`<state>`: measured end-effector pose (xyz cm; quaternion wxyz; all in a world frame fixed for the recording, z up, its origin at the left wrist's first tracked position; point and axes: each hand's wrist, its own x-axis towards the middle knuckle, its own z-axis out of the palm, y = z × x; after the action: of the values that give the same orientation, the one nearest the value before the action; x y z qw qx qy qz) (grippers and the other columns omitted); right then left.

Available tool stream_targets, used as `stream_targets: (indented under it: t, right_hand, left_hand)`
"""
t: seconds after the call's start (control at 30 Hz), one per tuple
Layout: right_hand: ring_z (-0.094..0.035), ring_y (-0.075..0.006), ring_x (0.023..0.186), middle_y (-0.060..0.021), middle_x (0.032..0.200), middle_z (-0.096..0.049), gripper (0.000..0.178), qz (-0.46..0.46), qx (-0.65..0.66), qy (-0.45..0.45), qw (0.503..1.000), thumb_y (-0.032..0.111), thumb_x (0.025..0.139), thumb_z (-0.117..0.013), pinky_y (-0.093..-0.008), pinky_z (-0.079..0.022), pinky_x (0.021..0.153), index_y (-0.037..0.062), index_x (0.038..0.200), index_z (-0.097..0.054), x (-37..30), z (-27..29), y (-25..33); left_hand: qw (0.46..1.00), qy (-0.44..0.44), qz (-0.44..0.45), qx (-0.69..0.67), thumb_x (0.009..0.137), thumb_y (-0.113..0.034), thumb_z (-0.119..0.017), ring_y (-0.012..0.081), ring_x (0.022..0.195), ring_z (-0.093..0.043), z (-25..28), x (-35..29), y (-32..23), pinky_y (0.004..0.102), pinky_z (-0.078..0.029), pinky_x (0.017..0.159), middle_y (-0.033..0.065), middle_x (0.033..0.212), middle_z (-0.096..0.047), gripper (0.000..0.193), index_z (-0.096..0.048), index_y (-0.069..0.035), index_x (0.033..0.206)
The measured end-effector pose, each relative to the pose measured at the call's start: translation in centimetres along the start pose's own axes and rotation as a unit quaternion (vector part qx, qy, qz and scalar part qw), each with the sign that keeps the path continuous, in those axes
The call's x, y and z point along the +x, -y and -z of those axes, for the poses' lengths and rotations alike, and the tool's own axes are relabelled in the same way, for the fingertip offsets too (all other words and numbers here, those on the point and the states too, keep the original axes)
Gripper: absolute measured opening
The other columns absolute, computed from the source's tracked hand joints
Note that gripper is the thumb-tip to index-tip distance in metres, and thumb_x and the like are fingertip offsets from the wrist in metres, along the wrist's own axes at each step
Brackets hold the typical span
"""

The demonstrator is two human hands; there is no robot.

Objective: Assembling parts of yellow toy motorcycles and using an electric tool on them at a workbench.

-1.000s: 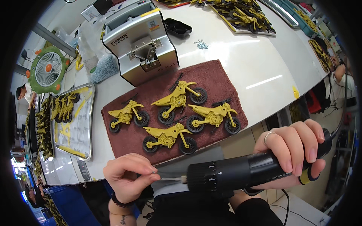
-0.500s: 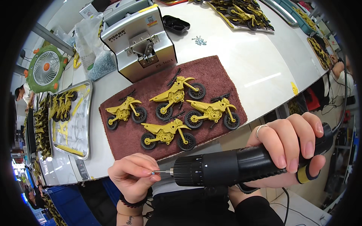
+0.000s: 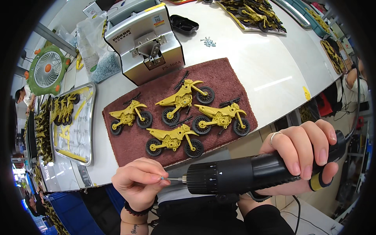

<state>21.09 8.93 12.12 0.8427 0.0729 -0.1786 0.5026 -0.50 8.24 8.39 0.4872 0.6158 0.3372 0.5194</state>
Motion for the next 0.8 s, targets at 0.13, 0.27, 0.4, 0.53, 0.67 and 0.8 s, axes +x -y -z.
stream_targets:
  t: [0.13,0.27,0.4,0.53,0.67,0.8]
  right_hand:
    - [-0.052,-0.0151,0.059,-0.0036,0.076,-0.051,0.030,0.003,-0.003,0.003,1.000,0.012,0.075,-0.063,-0.0303,-0.045,0.058,0.0061,0.098,-0.044,0.0,0.0,0.1]
    - [-0.052,-0.0150,0.059,-0.0036,0.076,-0.052,0.029,-0.001,-0.013,0.002,1.000,0.012,0.076,-0.063,-0.0301,-0.045,0.058,0.0060,0.097,-0.044,0.0,0.1,0.1]
    - [-0.053,-0.0151,0.059,-0.0037,0.075,-0.051,0.029,-0.001,-0.014,0.003,1.000,0.011,0.075,-0.063,-0.0300,-0.045,0.058,0.0058,0.097,-0.044,0.0,0.1,0.0]
    - [-0.053,-0.0156,0.058,-0.0043,0.075,-0.052,0.029,-0.006,-0.026,0.011,1.000,0.011,0.075,-0.063,-0.0300,-0.045,0.056,0.0051,0.096,-0.044,0.2,0.2,0.1]
    - [-0.054,-0.0160,0.057,-0.0050,0.076,-0.053,0.029,-0.008,-0.032,0.043,0.999,0.010,0.075,-0.064,-0.0296,-0.046,0.054,0.0047,0.096,-0.045,0.3,0.2,-0.1]
    - [-0.053,-0.0150,0.056,-0.0044,0.074,-0.052,0.029,-0.018,-0.058,0.034,0.998,0.006,0.072,-0.064,-0.0278,-0.046,0.053,0.0047,0.094,-0.044,0.0,0.1,-0.7]
  left_hand:
    - [1.000,0.003,0.008,0.029,0.060,0.012,-0.073,0.0198,0.069,-0.063,-0.1,0.2,-0.3,0.0283,-0.052,0.060,0.0119,0.073,-0.064,0.024,-0.059,-0.003,0.071]
    - [0.999,0.001,0.008,0.032,0.060,0.012,-0.073,0.0195,0.068,-0.063,-0.2,0.3,-0.2,0.0276,-0.052,0.060,0.0114,0.073,-0.064,0.023,-0.060,-0.003,0.070]
    - [0.999,0.004,-0.002,0.048,0.059,0.011,-0.074,0.0196,0.068,-0.063,-0.1,0.4,-0.1,0.0273,-0.052,0.060,0.0113,0.073,-0.064,0.023,-0.061,-0.003,0.071]
    - [0.996,0.013,-0.018,0.085,0.060,0.010,-0.074,0.0199,0.067,-0.064,-0.1,0.7,-0.3,0.0272,-0.051,0.060,0.0114,0.073,-0.065,0.021,-0.062,-0.003,0.072]
    - [0.995,0.049,-0.019,0.089,0.062,0.007,-0.074,0.0199,0.067,-0.064,0.2,1.3,-0.4,0.0275,-0.051,0.061,0.0110,0.073,-0.066,0.019,-0.063,-0.004,0.072]
    - [0.994,0.074,-0.022,0.077,0.064,0.005,-0.074,0.0191,0.068,-0.065,0.4,1.4,0.1,0.0268,-0.051,0.061,0.0093,0.075,-0.066,0.017,-0.065,-0.003,0.076]
